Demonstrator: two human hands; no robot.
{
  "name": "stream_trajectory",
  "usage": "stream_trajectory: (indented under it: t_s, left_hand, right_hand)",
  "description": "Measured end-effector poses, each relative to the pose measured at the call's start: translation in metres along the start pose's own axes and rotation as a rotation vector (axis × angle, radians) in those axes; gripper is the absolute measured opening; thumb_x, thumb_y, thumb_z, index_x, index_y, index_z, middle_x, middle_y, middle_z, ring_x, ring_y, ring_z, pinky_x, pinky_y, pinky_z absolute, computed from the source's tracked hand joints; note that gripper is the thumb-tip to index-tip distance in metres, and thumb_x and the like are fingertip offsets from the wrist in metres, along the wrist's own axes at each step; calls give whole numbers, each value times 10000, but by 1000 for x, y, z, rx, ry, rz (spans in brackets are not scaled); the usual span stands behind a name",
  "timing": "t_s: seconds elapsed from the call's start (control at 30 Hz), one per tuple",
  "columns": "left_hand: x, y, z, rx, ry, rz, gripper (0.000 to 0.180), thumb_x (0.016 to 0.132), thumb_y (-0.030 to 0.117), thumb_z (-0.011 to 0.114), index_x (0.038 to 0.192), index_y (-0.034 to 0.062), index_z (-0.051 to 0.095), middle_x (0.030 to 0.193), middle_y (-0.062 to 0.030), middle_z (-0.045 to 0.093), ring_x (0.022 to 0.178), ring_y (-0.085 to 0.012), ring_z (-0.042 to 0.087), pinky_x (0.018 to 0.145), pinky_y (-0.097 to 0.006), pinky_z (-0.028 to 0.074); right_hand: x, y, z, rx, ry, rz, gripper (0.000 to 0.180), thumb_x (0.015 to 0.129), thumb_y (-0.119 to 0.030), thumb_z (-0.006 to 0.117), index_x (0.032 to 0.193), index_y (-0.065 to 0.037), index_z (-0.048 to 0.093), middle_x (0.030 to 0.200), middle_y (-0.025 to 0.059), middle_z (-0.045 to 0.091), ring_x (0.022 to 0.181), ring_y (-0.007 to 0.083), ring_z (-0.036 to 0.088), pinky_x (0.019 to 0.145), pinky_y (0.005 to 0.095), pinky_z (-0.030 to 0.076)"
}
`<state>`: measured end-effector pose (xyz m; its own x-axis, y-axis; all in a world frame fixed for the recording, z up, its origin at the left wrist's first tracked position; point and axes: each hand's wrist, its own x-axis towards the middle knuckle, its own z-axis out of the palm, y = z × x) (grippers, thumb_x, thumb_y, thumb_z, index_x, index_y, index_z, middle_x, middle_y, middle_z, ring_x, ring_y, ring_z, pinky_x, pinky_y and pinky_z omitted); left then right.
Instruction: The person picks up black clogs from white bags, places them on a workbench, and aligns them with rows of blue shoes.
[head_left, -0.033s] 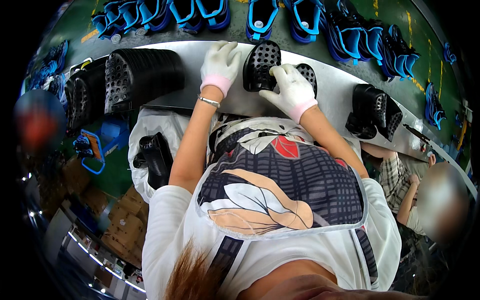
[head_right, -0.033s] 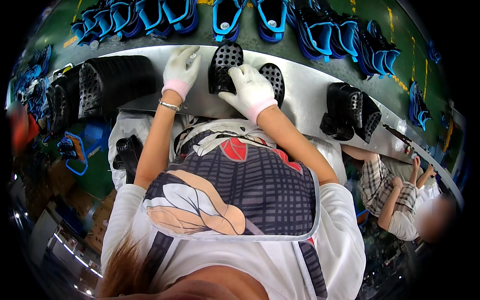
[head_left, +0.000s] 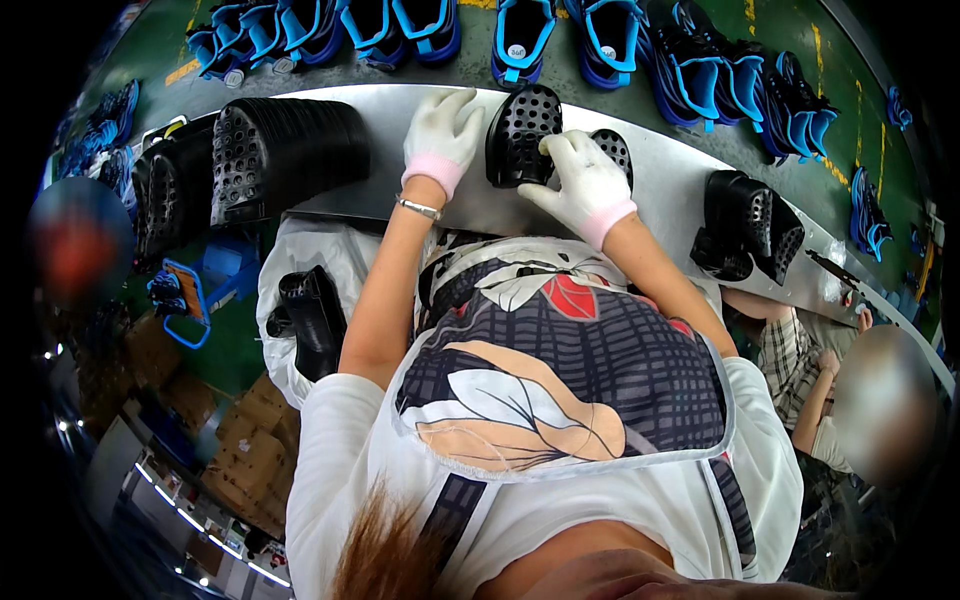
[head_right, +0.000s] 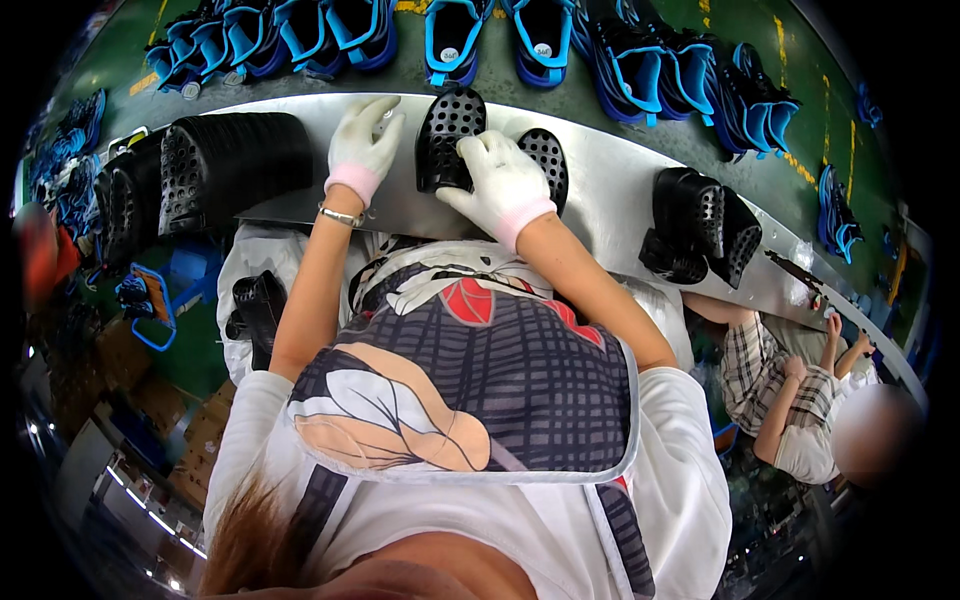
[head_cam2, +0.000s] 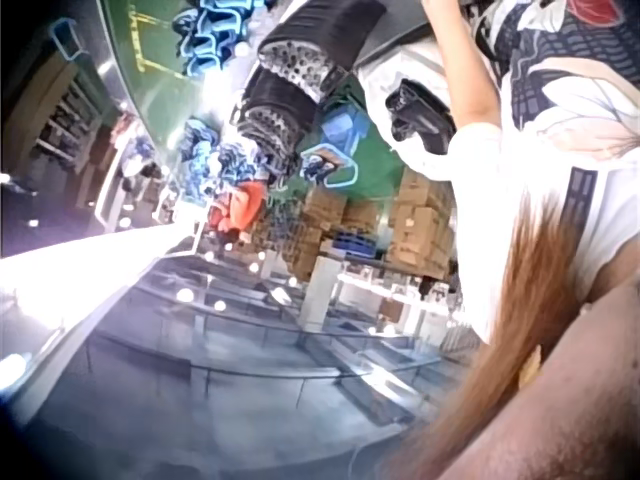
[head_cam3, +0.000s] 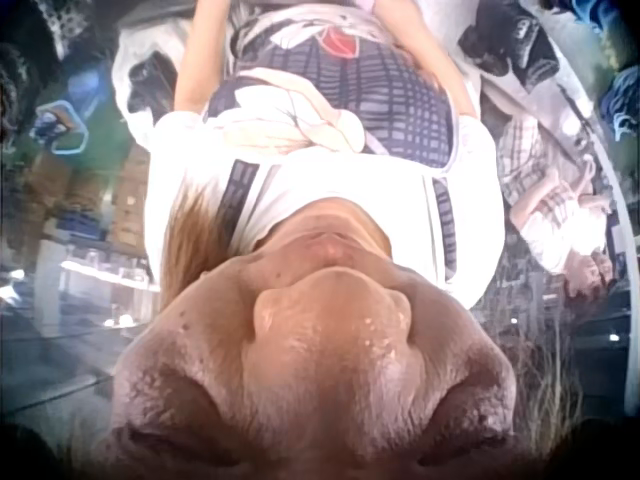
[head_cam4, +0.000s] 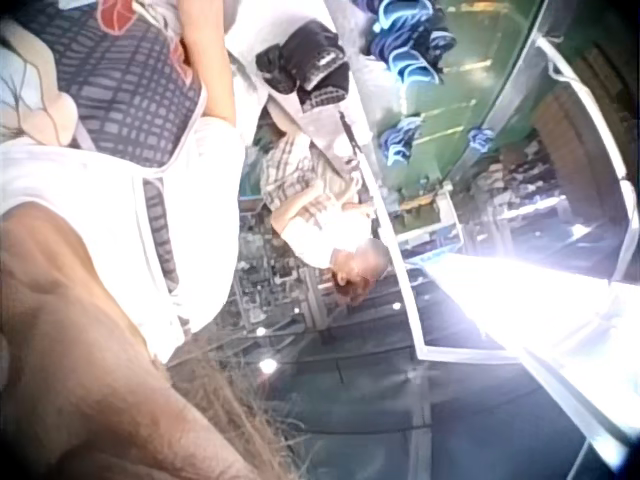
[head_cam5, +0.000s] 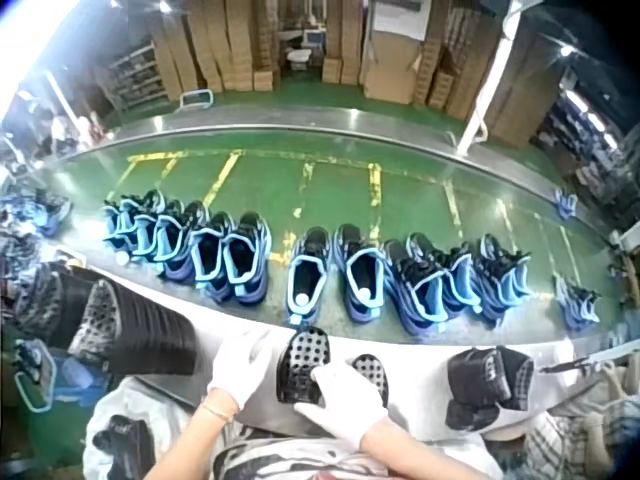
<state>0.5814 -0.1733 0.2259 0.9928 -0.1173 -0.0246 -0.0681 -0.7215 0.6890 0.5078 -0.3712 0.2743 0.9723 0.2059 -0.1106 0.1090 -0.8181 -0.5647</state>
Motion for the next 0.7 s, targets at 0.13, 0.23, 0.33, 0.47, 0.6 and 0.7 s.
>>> stream_trajectory:
  t_s: [0.13,0.23,0.33,0.47,0.6,0.7]
  left_hand:
    - [-8,17,-9,-389,-63,-80,432,896,373,612,1136,16,646,1127,-131,646,1012,-228,632,860,-331,495]
    - [-12,39,-21,-1292,-509,-426,555,979,450,460,1237,-36,534,1156,-155,629,1026,-231,626,916,-330,491]
    - [-17,61,-25,-1641,-592,-497,549,990,421,429,1322,-15,448,1187,-187,594,1052,-287,615,932,-406,505]
    - [-17,70,-22,-1571,-458,-462,481,954,296,485,1340,11,448,1087,-122,622,970,-239,634,862,-364,531]
    - [-10,77,-14,-1533,-383,-384,336,934,248,533,1205,50,518,1000,-94,632,900,-221,644,797,-360,547]
    - [-2,76,-8,-1394,-178,-282,336,872,113,628,1159,24,478,923,-55,596,800,-152,621,711,-298,539]
  right_hand:
    - [-10,-13,-34,166,-6,-42,497,705,-344,774,1048,-46,575,1025,134,578,938,295,603,798,387,507]
    - [-17,-19,-53,333,39,-148,468,742,-289,758,1087,-33,572,1049,136,579,889,274,622,798,373,511]
    - [-18,-17,-58,369,37,-126,492,785,-277,715,1173,-20,555,1154,166,576,907,272,640,814,366,519]
    - [-13,-23,-66,459,-72,42,596,791,-348,707,1238,9,538,1041,186,599,943,287,629,799,357,513]
    - [-3,-23,-50,337,-27,67,606,809,-450,643,1175,24,549,1073,238,600,995,377,599,864,421,484]
    - [5,-23,-40,394,-51,123,560,814,-445,636,1095,34,560,1008,253,620,966,391,606,846,440,486]
